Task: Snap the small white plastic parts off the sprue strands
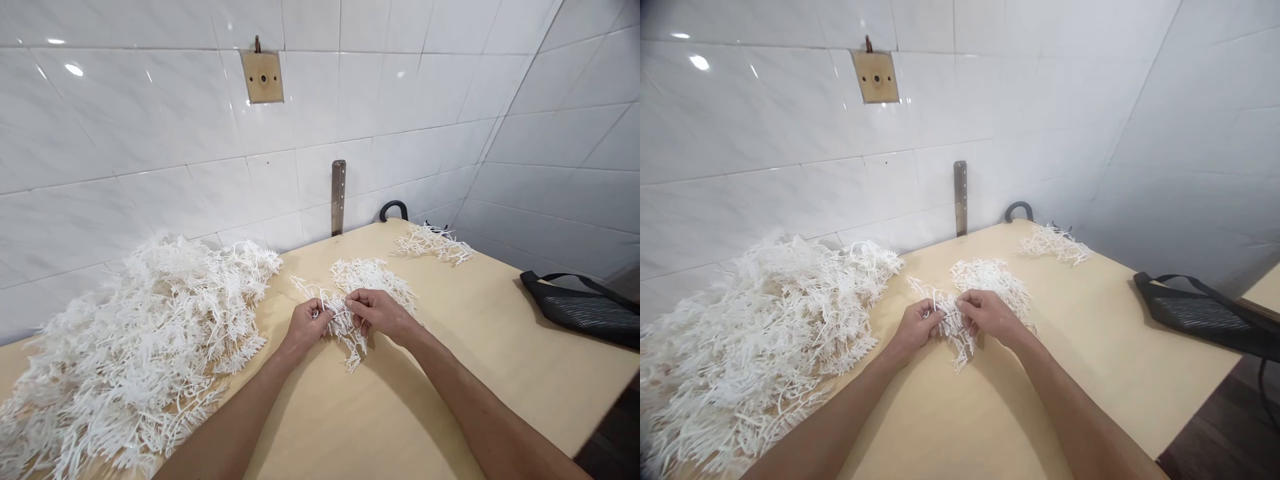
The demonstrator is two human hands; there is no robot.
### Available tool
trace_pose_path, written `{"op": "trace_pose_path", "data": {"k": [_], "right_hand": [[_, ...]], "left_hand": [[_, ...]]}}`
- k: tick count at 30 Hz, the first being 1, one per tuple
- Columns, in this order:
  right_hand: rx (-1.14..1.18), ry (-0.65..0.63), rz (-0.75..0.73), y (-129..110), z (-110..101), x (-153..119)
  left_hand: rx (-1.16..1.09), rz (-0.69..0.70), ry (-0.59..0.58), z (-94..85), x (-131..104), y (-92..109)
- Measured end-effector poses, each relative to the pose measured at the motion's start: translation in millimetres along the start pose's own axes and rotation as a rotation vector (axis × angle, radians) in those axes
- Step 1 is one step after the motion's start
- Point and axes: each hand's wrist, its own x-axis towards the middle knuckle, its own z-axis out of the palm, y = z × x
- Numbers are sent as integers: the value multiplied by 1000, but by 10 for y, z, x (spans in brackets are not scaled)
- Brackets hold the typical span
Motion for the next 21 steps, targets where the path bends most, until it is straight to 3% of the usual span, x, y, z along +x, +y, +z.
{"op": "trace_pose_path", "data": {"k": [21], "right_hand": [[-15,197,-54,26,244,30]], "left_hand": [[-38,6,-2,-3,16,-9]]}}
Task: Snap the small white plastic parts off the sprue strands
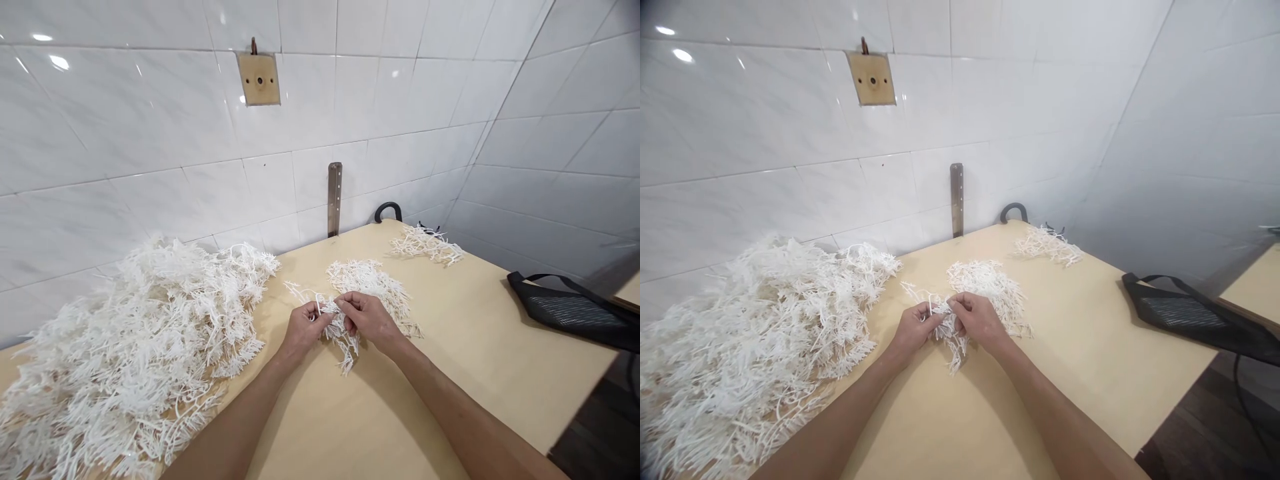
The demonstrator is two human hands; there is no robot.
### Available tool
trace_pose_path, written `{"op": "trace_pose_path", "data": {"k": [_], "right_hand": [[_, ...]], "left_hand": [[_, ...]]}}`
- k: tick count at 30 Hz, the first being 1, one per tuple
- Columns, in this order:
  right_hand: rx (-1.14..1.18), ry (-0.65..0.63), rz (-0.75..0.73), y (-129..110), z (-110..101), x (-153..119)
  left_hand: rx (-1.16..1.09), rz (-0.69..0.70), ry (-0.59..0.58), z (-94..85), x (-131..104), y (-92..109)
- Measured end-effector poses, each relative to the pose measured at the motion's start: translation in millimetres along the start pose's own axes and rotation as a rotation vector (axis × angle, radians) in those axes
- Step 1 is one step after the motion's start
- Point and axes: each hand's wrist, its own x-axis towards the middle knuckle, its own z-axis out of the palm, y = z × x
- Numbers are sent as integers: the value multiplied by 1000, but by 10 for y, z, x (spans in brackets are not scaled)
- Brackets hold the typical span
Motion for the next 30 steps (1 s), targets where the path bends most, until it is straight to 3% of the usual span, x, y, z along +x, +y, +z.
{"op": "trace_pose_path", "data": {"k": [14,21,30], "right_hand": [[-29,27,-13,-66,39,-46],[-237,86,11,-114,63,-87],[-450,137,-126,-81,74,-83]], "left_hand": [[10,-33,65,33,-19,83],[7,1,76,17,-19,-11],[136,64,144,55,-7,-107]]}}
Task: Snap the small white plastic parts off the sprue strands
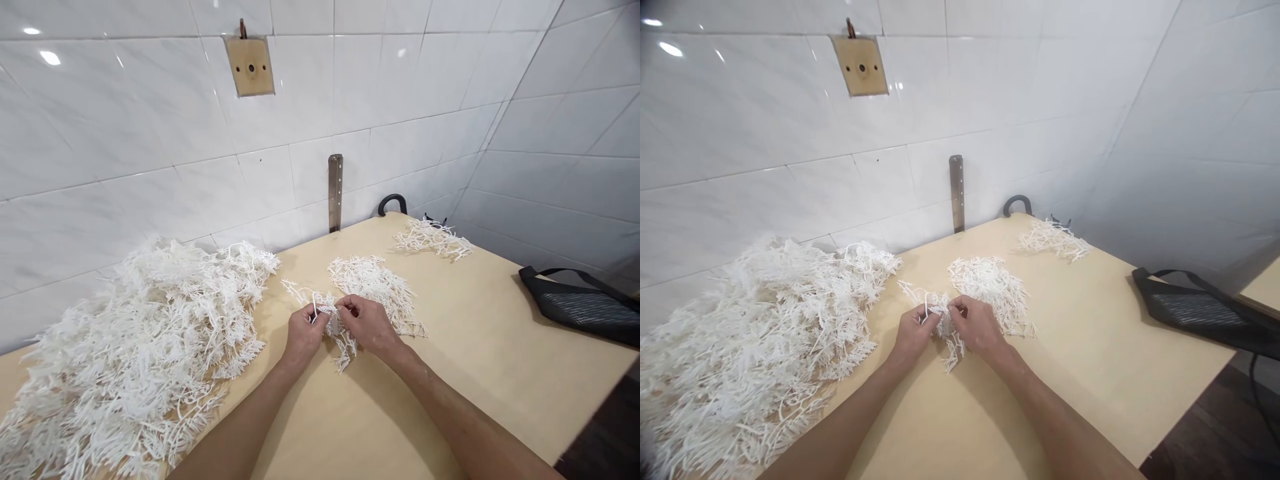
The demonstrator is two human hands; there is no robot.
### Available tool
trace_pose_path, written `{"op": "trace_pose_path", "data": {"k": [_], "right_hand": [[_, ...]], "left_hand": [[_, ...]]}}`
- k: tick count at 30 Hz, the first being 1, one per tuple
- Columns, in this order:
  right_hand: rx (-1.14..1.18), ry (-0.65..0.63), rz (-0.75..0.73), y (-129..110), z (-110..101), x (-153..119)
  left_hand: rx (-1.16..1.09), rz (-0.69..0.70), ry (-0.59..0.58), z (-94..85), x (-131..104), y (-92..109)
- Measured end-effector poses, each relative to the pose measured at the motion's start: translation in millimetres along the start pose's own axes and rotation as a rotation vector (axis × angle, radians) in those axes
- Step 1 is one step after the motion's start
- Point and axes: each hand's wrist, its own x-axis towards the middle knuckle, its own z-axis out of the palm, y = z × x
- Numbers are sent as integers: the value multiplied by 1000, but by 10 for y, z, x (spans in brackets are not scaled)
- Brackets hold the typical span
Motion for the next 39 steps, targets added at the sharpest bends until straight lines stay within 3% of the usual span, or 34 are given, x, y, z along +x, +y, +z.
{"op": "trace_pose_path", "data": {"k": [6,11,17,19,24,27,31,39], "right_hand": [[-240,136,-110,77,38,46],[-65,250,-33,100,-91,74],[-68,388,-9,145,-254,121],[-39,359,-40,137,-256,118],[108,64,-60,20,-152,42],[127,-19,-24,-33,-104,5],[127,-40,0,-38,-92,1],[15,-27,-141,-16,-91,-12]], "left_hand": [[73,92,101,2,-51,-8],[10,88,21,-15,-45,-8],[-20,65,-56,-47,-27,0],[-18,46,-59,-53,-32,15],[-33,29,-51,-44,-30,14],[-33,32,-33,-37,-22,-20],[-21,38,-36,-36,-19,-32],[14,39,-7,-27,-38,-15]]}}
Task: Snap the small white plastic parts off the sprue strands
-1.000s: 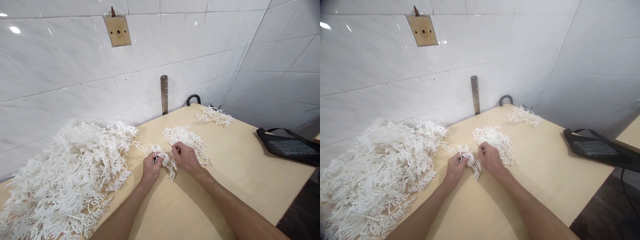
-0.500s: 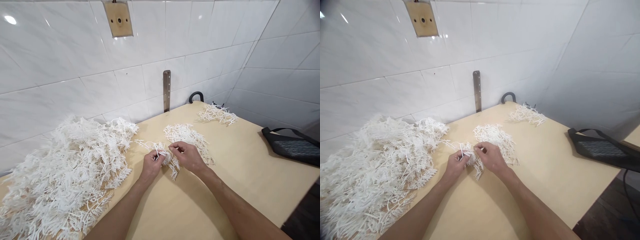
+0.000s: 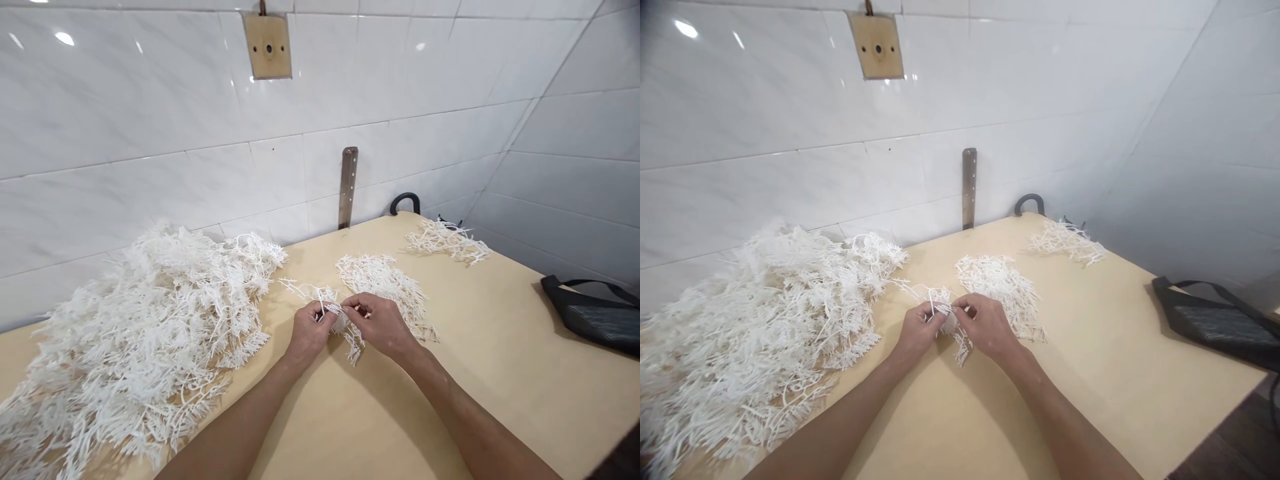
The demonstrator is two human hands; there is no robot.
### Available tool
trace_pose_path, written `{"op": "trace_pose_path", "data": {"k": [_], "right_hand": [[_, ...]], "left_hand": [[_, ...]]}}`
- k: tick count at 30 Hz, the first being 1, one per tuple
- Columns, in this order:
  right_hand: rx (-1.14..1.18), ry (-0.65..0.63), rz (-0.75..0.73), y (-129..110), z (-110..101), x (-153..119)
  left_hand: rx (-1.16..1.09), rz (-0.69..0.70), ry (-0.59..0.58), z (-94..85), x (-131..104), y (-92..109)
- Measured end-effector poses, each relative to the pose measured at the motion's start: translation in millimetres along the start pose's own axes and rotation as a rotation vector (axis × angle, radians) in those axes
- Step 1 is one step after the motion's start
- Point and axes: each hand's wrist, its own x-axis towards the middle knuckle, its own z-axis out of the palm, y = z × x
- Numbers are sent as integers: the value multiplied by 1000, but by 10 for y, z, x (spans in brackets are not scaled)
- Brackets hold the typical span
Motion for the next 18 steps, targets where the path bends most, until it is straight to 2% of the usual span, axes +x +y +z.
{"op": "trace_pose_path", "data": {"k": [4,10,14,18], "right_hand": [[-85,-28,-6,36,18,0],[-154,-30,-99,90,78,-2],[-221,21,-208,100,132,-18],[-280,83,-207,90,199,-39]], "left_hand": [[47,4,20,3,-8,-8],[45,6,25,-1,-3,20],[10,-10,13,9,5,45],[16,0,49,26,6,47]]}}
